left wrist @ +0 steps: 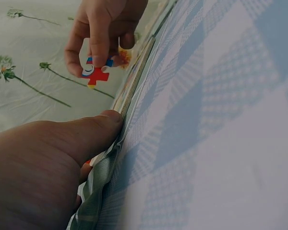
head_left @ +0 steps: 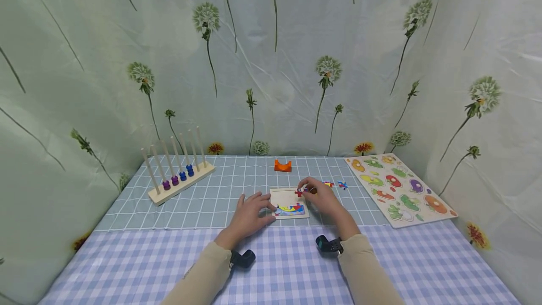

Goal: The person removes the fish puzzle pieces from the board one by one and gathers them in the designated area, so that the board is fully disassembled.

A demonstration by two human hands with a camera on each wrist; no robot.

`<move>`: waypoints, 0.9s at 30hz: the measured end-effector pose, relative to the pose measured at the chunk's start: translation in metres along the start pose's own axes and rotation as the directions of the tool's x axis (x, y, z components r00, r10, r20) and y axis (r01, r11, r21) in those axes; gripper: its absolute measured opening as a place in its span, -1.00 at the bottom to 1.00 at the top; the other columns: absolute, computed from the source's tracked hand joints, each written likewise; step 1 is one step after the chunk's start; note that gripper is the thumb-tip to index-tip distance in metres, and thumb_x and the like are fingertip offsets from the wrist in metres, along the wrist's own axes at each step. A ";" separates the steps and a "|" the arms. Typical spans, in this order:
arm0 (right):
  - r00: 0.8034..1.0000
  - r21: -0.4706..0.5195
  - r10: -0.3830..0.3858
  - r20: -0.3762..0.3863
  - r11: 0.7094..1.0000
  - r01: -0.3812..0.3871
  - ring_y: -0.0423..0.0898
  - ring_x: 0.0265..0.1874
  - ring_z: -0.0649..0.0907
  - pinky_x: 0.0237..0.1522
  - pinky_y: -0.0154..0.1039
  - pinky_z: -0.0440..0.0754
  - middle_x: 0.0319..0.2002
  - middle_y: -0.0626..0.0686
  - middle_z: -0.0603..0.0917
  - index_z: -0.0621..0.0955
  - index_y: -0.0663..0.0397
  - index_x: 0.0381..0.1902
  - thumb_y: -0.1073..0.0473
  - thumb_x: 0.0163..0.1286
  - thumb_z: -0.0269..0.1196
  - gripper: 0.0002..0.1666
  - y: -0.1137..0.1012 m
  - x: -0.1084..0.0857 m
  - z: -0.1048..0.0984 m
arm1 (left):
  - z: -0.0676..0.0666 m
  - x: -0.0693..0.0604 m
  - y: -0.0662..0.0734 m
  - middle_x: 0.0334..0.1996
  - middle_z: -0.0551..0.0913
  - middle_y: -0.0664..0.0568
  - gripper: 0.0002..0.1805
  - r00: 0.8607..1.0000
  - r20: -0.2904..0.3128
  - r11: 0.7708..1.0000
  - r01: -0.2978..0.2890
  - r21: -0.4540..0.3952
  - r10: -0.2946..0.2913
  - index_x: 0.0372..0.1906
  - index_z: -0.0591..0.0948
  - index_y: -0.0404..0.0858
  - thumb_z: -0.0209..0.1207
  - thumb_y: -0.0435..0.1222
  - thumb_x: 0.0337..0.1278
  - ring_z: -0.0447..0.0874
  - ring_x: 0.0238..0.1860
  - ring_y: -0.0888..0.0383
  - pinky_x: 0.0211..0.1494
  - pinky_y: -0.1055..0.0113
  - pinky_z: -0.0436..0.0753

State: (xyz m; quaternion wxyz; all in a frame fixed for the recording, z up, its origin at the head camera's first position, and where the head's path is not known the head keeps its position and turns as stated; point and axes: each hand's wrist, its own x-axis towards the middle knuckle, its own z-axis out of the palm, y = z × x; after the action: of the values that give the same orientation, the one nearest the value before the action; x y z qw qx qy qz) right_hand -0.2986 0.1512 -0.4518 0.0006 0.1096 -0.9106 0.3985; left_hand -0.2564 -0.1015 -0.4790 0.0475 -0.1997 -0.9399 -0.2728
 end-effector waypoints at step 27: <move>0.976 0.172 0.156 -0.154 0.977 -0.129 -0.02 -0.27 0.59 -0.31 -0.27 0.65 -0.08 0.17 0.57 0.54 -0.02 0.16 0.21 0.49 0.15 -0.68 0.027 -0.004 -0.045 | 0.000 -0.002 -0.002 0.37 0.53 0.01 -0.80 0.999 -0.013 0.999 -0.033 0.003 0.033 -0.14 0.74 0.05 0.35 -0.04 0.15 0.31 0.49 -0.15 0.47 -0.47 -0.02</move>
State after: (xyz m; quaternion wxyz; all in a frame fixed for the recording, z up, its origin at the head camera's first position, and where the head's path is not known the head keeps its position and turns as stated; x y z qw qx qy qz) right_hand -0.3044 0.2025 -0.4408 0.0392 0.0097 -0.8778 0.4773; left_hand -0.2554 -0.1032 -0.4803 0.0582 -0.2135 -0.9365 -0.2721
